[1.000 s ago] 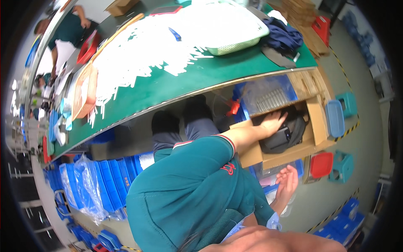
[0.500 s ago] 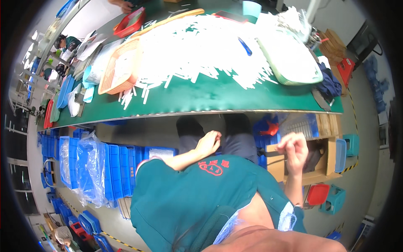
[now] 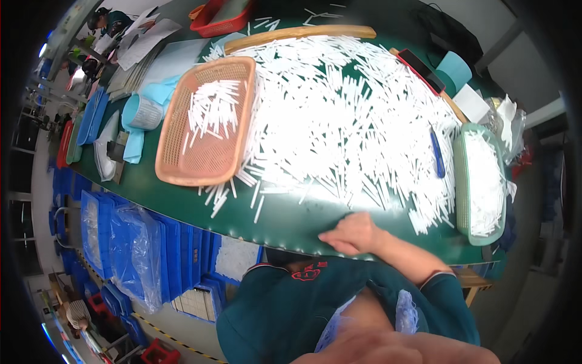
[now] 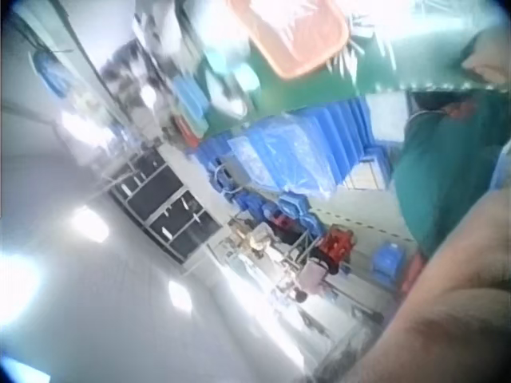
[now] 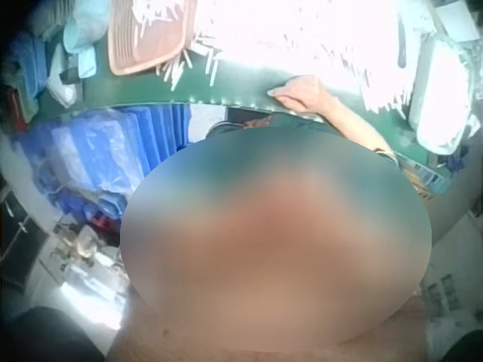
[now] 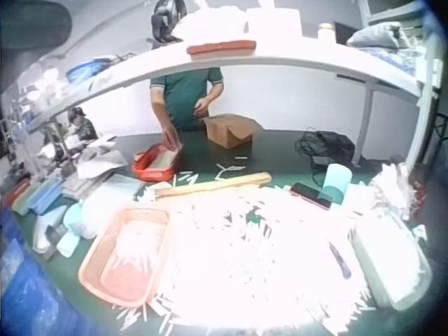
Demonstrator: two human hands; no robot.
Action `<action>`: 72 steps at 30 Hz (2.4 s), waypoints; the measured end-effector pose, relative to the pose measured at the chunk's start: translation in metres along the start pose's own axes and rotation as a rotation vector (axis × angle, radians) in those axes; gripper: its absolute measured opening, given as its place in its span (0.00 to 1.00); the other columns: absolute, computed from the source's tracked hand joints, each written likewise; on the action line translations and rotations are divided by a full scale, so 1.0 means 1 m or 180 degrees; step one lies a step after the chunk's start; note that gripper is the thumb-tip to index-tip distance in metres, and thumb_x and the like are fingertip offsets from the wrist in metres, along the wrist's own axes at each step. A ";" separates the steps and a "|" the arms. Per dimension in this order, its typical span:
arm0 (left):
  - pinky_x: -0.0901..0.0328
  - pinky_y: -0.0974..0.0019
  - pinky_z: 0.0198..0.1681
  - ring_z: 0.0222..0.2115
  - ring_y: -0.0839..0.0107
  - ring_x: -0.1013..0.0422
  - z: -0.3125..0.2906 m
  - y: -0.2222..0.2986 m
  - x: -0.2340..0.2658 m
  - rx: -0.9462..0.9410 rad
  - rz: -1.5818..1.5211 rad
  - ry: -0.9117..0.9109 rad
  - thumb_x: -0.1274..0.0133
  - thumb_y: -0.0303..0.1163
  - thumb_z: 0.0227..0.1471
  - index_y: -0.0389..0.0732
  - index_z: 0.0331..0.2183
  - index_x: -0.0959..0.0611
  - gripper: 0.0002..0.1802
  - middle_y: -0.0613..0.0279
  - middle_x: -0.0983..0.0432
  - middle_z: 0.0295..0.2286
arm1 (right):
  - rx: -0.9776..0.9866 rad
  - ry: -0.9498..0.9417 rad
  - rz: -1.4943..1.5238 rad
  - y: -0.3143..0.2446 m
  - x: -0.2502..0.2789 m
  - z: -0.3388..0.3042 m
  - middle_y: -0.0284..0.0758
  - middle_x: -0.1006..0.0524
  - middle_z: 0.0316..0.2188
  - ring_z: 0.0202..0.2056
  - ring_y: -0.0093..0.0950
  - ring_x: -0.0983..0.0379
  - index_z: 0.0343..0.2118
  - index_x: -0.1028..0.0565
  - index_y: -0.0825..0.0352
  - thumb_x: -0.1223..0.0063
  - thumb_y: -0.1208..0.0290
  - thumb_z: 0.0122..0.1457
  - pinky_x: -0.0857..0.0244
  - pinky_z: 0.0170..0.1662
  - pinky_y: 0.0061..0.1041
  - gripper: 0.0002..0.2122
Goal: Organizing and aligning small white plastic strips on a card at an assembly station.
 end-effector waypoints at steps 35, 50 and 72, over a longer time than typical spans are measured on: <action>0.38 0.58 0.46 0.42 0.53 0.31 -0.214 -0.073 0.397 0.2144 0.1143 0.2613 0.59 0.68 0.43 0.31 0.44 0.26 0.47 0.43 0.29 0.40 | -0.0367 -0.0065 -0.1795 0.017 0.017 -0.011 0.42 0.43 0.56 0.59 0.41 0.51 0.54 0.39 0.61 0.48 0.50 0.48 0.57 0.59 0.45 0.32; 0.35 0.58 0.39 0.36 0.59 0.26 -0.177 -0.015 0.426 0.1805 0.0823 0.3626 0.58 0.31 0.45 0.36 0.35 0.23 0.15 0.50 0.24 0.34 | 0.0025 0.0007 -0.1368 0.018 0.023 -0.038 0.38 0.32 0.44 0.52 0.35 0.40 0.50 0.35 0.62 0.47 0.59 0.50 0.54 0.58 0.42 0.24; 0.32 0.72 0.34 0.34 0.70 0.26 -0.217 -0.013 0.386 -0.1727 -0.3326 0.3229 0.51 0.37 0.52 0.32 0.39 0.24 0.18 0.54 0.24 0.33 | -0.0936 0.1114 -0.1162 0.044 0.118 0.001 0.49 0.38 0.52 0.53 0.43 0.41 0.56 0.45 0.69 0.38 0.59 0.43 0.47 0.56 0.33 0.38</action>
Point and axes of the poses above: each hand's wrist, its own z-axis towards the middle knuckle, its own x-axis out of the back of the hand, y = z × x, the point moved 7 cm from there along z, towards the middle knuckle
